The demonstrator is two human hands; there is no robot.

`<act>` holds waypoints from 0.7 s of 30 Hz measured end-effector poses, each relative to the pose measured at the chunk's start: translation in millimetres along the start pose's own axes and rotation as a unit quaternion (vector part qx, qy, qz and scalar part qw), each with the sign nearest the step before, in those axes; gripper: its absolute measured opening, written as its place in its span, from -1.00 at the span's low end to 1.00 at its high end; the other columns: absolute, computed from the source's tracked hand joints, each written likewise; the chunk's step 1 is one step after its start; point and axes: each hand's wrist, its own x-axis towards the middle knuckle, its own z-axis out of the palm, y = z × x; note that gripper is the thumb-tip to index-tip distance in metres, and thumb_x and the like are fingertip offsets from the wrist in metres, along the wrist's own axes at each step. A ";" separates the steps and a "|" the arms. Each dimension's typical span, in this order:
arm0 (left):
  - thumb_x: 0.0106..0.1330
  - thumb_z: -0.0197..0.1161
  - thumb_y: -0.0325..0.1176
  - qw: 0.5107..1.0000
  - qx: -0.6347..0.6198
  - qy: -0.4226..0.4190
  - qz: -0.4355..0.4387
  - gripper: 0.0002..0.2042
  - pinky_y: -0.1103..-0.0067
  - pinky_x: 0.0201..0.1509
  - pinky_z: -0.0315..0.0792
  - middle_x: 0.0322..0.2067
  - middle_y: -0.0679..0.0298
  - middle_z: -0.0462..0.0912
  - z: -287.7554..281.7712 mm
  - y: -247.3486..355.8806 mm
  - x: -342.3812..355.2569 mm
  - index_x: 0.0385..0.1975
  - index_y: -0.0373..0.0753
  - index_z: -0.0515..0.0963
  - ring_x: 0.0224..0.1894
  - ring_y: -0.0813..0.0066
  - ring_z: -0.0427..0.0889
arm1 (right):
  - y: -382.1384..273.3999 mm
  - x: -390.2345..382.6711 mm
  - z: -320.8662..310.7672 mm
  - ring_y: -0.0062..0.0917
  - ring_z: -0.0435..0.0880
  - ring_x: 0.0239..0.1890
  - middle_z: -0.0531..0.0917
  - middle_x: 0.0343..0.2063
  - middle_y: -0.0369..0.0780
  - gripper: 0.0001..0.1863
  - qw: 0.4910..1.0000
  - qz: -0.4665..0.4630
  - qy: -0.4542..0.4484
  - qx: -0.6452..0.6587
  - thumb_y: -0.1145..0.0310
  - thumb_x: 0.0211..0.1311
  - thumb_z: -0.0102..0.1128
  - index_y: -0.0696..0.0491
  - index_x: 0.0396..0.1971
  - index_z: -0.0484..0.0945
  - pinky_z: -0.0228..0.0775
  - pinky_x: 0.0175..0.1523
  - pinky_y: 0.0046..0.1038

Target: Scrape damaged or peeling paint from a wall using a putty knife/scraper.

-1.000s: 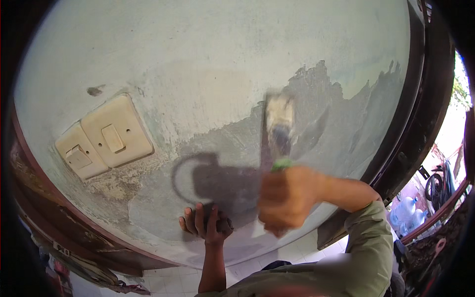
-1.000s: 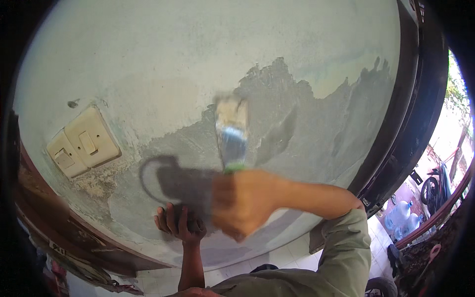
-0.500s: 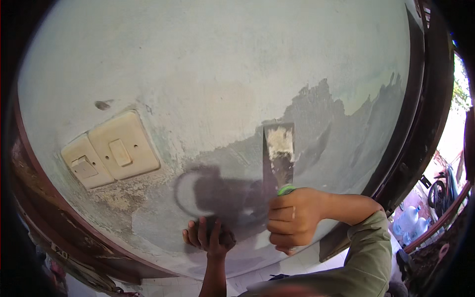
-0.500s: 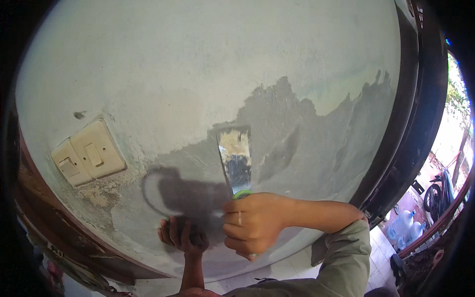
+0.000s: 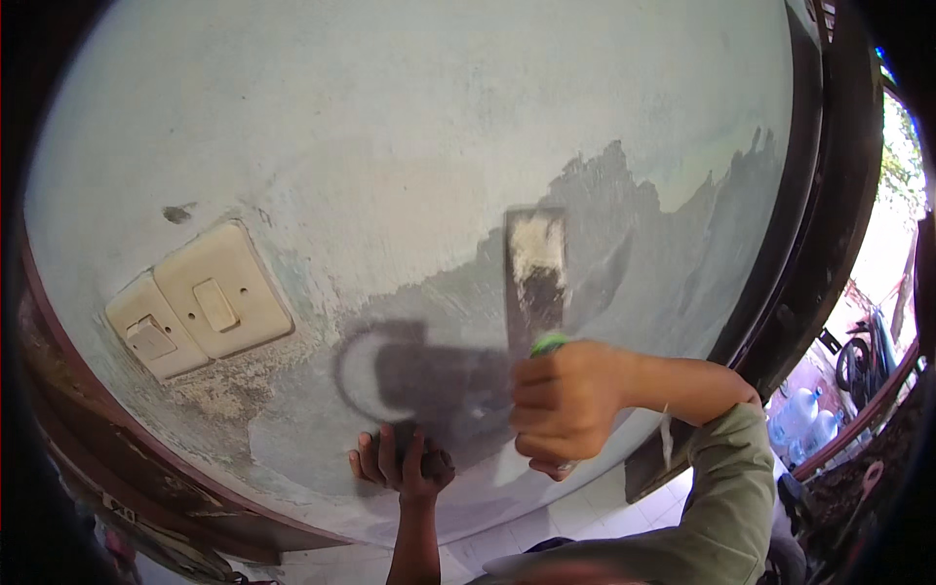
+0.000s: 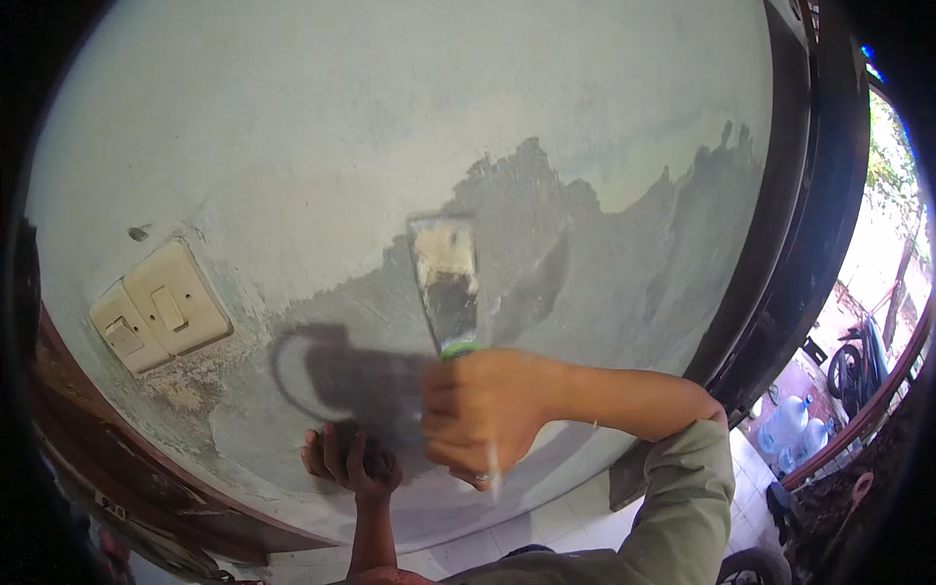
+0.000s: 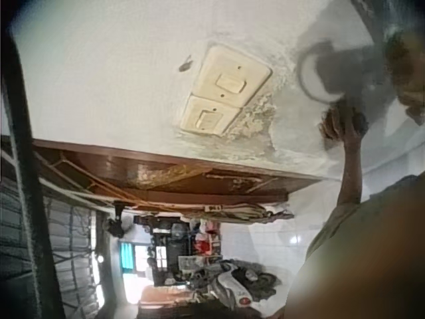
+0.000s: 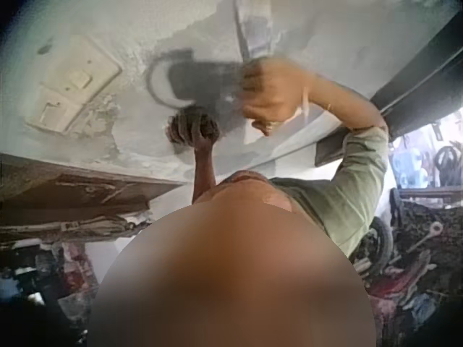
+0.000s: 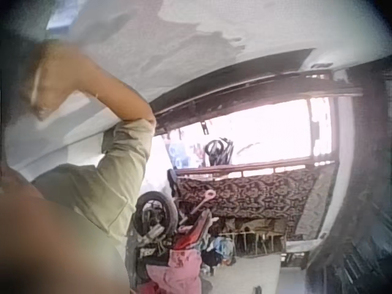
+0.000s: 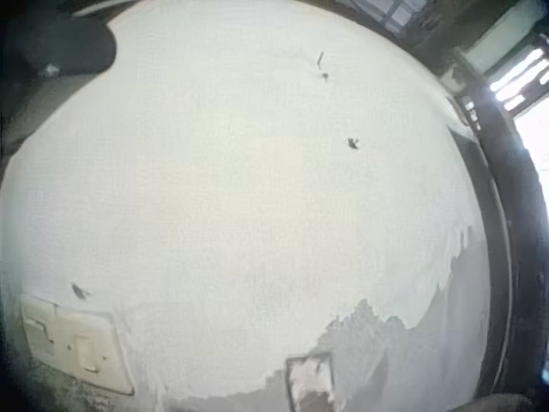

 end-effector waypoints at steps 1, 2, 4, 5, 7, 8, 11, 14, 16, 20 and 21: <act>0.23 0.14 -0.27 1.000 -0.001 0.005 -0.005 -0.70 -0.09 0.38 -0.01 0.25 0.03 0.44 -0.5 0.2 -0.7 -0.04 -0.06 0.55 0.39 -0.16 0.23 | -8.1 0.3 3.7 -0.46 0.49 -0.56 0.45 -0.59 -0.29 -0.62 0.996 0.012 -0.089 0.026 0.23 0.36 -0.08 0.00 -0.69 0.33 0.46 -0.28 -0.37; 0.23 0.14 -0.27 1.000 0.001 0.009 -0.004 -0.70 -0.09 0.38 -0.01 0.25 0.03 0.44 0.3 -1.3 -1.4 -0.04 -0.06 0.55 0.39 -0.16 0.23 | -3.1 -1.2 2.7 -0.46 0.49 -0.56 0.45 -0.59 -0.29 -0.62 0.996 0.008 -0.088 0.024 0.23 0.36 -0.08 0.00 -0.69 0.33 0.46 -0.28 -0.37; 0.26 0.14 -0.24 1.000 0.002 -0.001 0.005 -0.72 -0.07 0.39 -0.01 0.25 0.05 0.45 -0.5 -4.6 -4.6 -0.05 -0.05 0.56 0.39 -0.16 0.24 | 8.9 -3.7 -0.7 -0.46 0.45 -0.59 0.38 -0.62 -0.32 -0.64 0.999 -0.023 0.030 -0.006 0.25 0.33 -0.04 0.01 -0.70 0.34 0.43 -0.31 -0.38; 0.26 0.14 -0.24 1.000 -0.001 -0.004 0.002 -0.72 -0.07 0.39 -0.01 0.25 0.05 0.45 -1.5 -2.3 -4.2 -0.05 -0.05 0.56 0.39 -0.16 0.24 | 6.2 -1.8 0.7 -0.46 0.45 -0.59 0.38 -0.62 -0.32 -0.64 0.999 -0.019 0.028 -0.003 0.25 0.33 -0.04 0.01 -0.70 0.34 0.43 -0.31 -0.38; 0.35 0.08 -0.08 0.999 -0.014 0.027 -0.018 -0.77 0.02 0.43 -0.02 0.21 0.17 0.51 1.2 1.6 1.6 -0.17 0.07 0.62 0.39 0.02 0.25 | 2.2 3.5 5.4 -0.47 0.42 -0.60 0.34 -0.65 -0.32 -0.64 1.000 0.002 0.007 -0.003 0.27 0.33 -0.05 0.01 -0.70 0.34 0.40 -0.34 -0.40; 0.35 0.08 -0.08 0.999 -0.012 0.024 -0.019 -0.77 0.02 0.43 -0.02 0.21 0.17 0.51 1.7 0.7 2.5 -0.17 0.07 0.62 0.39 0.02 0.25 | 0.6 3.8 4.6 -0.47 0.42 -0.60 0.34 -0.65 -0.32 -0.64 1.000 0.002 0.009 0.000 0.27 0.33 -0.05 0.01 -0.70 0.34 0.40 -0.34 -0.40; 0.33 0.11 -0.10 0.999 -0.022 0.032 -0.015 -0.80 0.03 0.43 -0.01 0.21 0.20 0.51 0.6 -1.6 2.1 -0.17 0.07 0.62 0.38 0.02 0.27 | -4.3 4.8 -6.5 -0.46 0.42 -0.61 0.32 -0.66 -0.32 -0.65 0.999 -0.009 -0.027 0.026 0.27 0.31 -0.03 0.01 -0.70 0.34 0.39 -0.35 -0.40; 0.32 0.10 -0.17 1.000 -0.004 0.001 0.011 -0.73 -0.07 0.37 0.04 0.24 0.06 0.45 0.7 -2.3 0.3 -0.03 -0.03 0.52 0.38 -0.13 0.24 | -7.3 5.7 -9.7 -0.46 0.42 -0.62 0.31 -0.66 -0.32 -0.66 0.998 0.025 -0.020 0.051 0.26 0.28 -0.02 0.02 -0.70 0.34 0.37 -0.36 -0.36; 0.32 0.10 -0.15 1.000 -0.014 0.016 0.005 -0.73 -0.06 0.38 0.04 0.24 0.08 0.45 0.0 -0.2 3.2 -0.05 -0.02 0.53 0.39 -0.11 0.24 | -10.1 -0.6 0.2 -0.47 0.40 -0.63 0.30 -0.67 -0.33 -0.66 0.996 0.017 -0.080 0.025 0.27 0.29 -0.02 0.02 -0.70 0.34 0.32 -0.40 -0.37; 0.32 0.15 -0.15 0.999 -0.017 0.029 -0.015 -0.83 0.06 0.41 0.03 0.22 0.21 0.51 1.2 -2.7 4.5 -0.21 0.05 0.63 0.37 0.05 0.30 | -7.6 9.8 5.8 -0.48 0.40 -0.64 0.33 -0.67 -0.32 -0.67 0.998 0.008 0.031 0.048 0.28 0.27 -0.01 0.02 -0.71 0.34 0.26 -0.43 -0.39; 0.32 0.15 -0.15 0.999 -0.019 0.034 -0.017 -0.83 0.06 0.41 0.03 0.21 0.21 0.52 3.2 0.4 6.2 -0.21 0.06 0.63 0.37 0.05 0.30 | -16.5 -1.7 18.9 -0.48 0.41 -0.64 0.36 -0.66 -0.31 -0.67 0.999 0.017 -0.025 0.033 0.28 0.26 0.00 0.02 -0.70 0.34 0.26 -0.43 -0.40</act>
